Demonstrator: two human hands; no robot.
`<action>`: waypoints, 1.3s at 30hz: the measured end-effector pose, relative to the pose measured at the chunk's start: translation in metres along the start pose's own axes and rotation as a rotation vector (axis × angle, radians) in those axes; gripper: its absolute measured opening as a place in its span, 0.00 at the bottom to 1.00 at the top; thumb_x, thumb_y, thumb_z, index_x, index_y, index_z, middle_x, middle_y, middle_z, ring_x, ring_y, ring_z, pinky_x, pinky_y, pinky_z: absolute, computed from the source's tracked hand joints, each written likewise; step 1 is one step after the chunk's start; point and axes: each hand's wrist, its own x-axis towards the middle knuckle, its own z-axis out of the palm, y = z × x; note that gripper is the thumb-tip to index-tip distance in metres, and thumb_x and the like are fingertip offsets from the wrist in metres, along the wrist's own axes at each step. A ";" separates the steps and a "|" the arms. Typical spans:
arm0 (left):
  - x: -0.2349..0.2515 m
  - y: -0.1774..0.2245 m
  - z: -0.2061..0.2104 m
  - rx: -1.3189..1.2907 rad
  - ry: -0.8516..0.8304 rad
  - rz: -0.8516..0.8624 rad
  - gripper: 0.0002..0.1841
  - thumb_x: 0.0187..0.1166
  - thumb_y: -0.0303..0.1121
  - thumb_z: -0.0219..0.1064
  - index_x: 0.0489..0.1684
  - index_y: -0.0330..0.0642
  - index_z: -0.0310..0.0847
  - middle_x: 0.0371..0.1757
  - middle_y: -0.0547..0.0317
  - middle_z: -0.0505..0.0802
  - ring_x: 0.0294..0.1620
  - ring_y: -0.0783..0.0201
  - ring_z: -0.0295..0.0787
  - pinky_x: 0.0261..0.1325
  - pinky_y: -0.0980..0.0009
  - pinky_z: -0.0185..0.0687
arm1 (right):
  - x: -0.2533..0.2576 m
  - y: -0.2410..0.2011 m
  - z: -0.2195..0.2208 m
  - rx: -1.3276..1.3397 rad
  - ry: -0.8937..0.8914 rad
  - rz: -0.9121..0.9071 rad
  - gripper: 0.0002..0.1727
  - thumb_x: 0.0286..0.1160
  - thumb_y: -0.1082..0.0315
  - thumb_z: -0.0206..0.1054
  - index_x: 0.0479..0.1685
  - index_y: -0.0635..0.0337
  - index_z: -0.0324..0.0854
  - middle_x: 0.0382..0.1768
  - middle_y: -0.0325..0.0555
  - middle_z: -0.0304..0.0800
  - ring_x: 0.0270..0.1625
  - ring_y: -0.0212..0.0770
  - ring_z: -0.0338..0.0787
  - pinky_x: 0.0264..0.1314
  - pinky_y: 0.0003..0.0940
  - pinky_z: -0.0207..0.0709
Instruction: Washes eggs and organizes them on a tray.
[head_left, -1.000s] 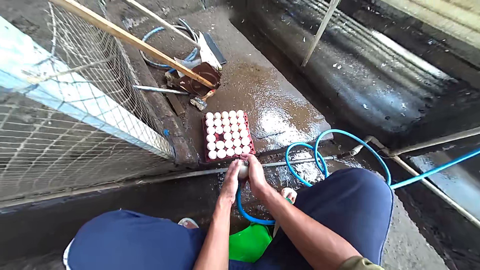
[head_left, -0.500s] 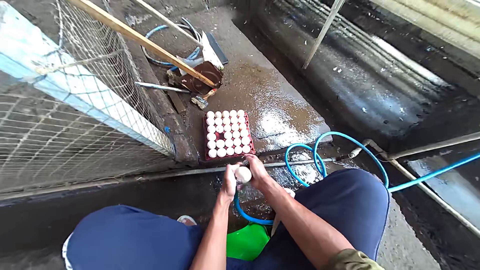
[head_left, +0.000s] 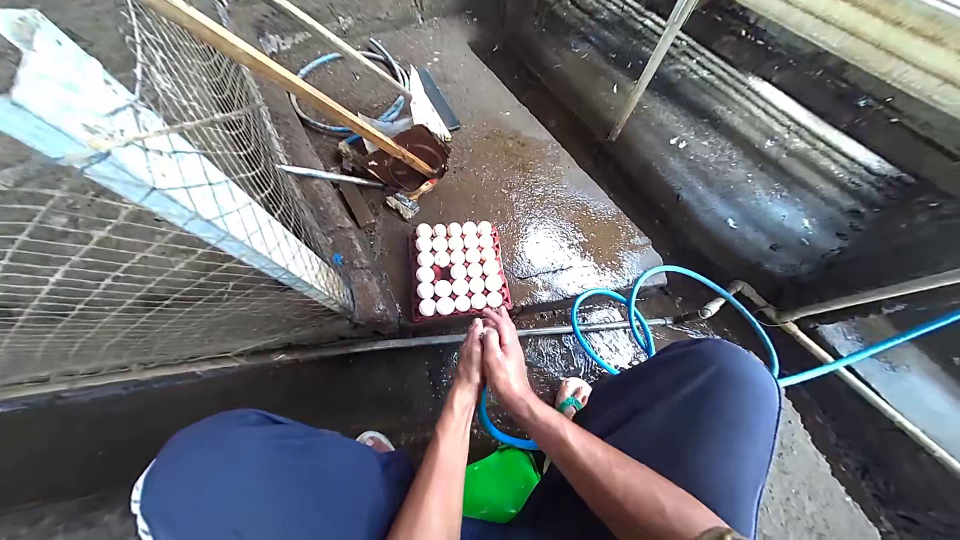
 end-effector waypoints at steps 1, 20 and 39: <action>-0.001 0.000 0.003 0.009 0.002 -0.040 0.29 0.97 0.42 0.31 0.79 0.31 0.68 0.78 0.41 0.78 0.77 0.58 0.74 0.79 0.60 0.67 | 0.007 0.001 -0.002 0.019 0.015 0.025 0.29 0.85 0.66 0.49 0.84 0.66 0.69 0.88 0.67 0.59 0.91 0.56 0.60 0.92 0.51 0.56; -0.003 -0.001 0.011 0.104 0.085 0.040 0.26 0.95 0.36 0.36 0.71 0.25 0.73 0.69 0.35 0.83 0.71 0.53 0.78 0.75 0.57 0.71 | 0.008 -0.010 0.000 0.094 0.075 0.197 0.29 0.91 0.64 0.45 0.88 0.65 0.60 0.80 0.65 0.72 0.81 0.54 0.74 0.82 0.53 0.67; 0.006 -0.005 0.004 0.151 0.139 0.129 0.23 0.93 0.32 0.40 0.59 0.23 0.80 0.55 0.39 0.88 0.57 0.58 0.83 0.66 0.60 0.77 | 0.010 -0.013 0.002 0.107 0.069 0.192 0.25 0.90 0.65 0.48 0.82 0.64 0.68 0.72 0.63 0.80 0.73 0.53 0.81 0.74 0.53 0.74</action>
